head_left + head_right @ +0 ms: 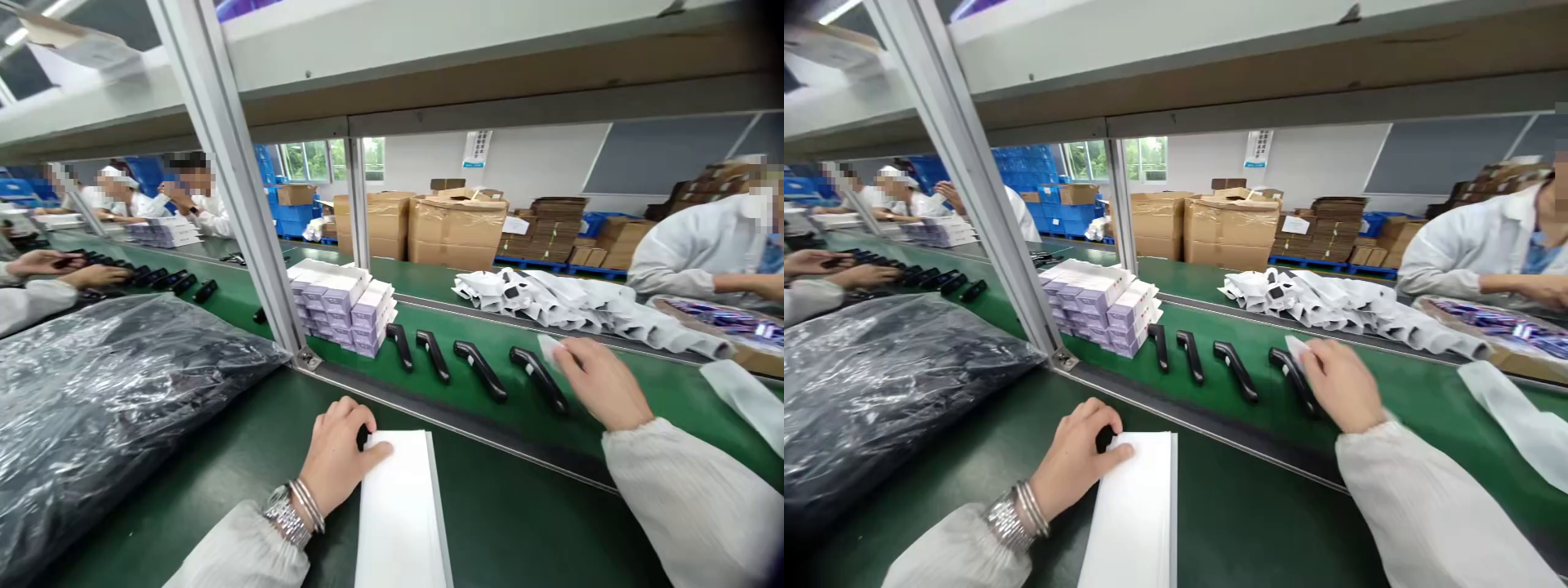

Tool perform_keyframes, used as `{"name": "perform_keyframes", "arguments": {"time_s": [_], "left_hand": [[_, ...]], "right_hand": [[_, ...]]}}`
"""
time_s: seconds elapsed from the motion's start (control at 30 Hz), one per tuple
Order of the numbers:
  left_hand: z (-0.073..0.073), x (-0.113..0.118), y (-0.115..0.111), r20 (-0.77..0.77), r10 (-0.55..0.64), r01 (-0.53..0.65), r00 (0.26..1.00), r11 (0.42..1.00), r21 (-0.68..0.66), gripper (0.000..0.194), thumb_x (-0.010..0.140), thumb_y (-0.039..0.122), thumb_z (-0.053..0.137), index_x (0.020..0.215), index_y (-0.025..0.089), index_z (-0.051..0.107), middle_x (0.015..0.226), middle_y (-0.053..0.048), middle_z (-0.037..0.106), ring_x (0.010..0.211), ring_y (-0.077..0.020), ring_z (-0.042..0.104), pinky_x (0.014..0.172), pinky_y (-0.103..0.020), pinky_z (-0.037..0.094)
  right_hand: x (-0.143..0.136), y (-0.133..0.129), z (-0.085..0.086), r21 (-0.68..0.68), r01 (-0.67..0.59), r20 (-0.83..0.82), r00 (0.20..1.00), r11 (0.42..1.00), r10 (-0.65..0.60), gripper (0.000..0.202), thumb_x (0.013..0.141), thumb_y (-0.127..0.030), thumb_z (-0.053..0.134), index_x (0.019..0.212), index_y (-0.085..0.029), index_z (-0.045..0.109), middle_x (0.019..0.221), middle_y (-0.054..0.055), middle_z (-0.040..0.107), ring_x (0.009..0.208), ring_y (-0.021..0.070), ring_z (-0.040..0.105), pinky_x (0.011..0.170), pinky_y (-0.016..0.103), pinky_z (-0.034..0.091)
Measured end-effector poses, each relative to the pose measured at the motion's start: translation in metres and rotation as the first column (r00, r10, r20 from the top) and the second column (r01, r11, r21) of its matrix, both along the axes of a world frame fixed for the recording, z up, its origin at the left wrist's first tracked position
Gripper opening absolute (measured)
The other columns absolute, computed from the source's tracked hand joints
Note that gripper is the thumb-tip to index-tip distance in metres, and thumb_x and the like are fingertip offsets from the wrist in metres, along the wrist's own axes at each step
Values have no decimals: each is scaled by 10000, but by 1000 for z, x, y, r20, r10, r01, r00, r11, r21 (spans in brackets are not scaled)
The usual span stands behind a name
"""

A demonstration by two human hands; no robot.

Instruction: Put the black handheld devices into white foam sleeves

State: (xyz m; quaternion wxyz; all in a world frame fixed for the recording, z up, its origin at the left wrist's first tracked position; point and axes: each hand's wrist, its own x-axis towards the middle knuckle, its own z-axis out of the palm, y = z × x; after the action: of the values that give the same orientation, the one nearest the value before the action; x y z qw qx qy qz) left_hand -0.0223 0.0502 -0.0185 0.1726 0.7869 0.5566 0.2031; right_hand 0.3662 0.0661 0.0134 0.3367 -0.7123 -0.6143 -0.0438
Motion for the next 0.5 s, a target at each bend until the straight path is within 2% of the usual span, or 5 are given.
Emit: {"name": "perform_keyframes", "arguments": {"time_s": [0.1,0.23,0.4,0.43,0.5], "left_hand": [[0,4,0,-31,-43,42,999,999,-20,132,756,319,670,808,217,605,886,-1,564,914,-229,535,843,-381,360],[-2,8,1,-29,-93,94,995,995,20,212,890,271,512,706,200,590,815,1,587,847,-193,532,822,-362,346],[-2,8,0,-46,-129,135,991,979,156,317,976,288,406,743,197,601,795,-7,609,798,-178,539,842,-374,349],[0,8,-1,-43,-145,151,988,971,183,292,981,271,399,788,202,608,804,-3,619,792,-171,542,867,-378,346],[4,8,-4,-42,-191,195,981,950,242,242,981,245,404,857,215,610,813,8,630,792,-161,543,937,-390,326]], "right_hand": [[37,12,-37,-79,132,216,970,988,-113,387,782,-488,505,973,-181,645,1040,194,590,966,389,553,759,487,431],[49,21,-72,-261,159,17,987,952,-160,485,760,-453,537,1149,-165,572,1038,203,623,781,352,622,620,447,456],[16,23,-50,-27,33,-452,891,999,-42,635,856,-441,488,1395,-167,295,1095,201,613,863,305,661,706,420,520],[-1,20,-41,35,-41,-548,835,999,53,668,866,-443,498,1421,-200,217,1122,176,605,882,281,672,730,397,537],[-42,11,-24,219,-205,-755,583,954,299,762,805,-398,638,1406,-282,185,1170,121,580,897,252,685,791,392,554]]}}
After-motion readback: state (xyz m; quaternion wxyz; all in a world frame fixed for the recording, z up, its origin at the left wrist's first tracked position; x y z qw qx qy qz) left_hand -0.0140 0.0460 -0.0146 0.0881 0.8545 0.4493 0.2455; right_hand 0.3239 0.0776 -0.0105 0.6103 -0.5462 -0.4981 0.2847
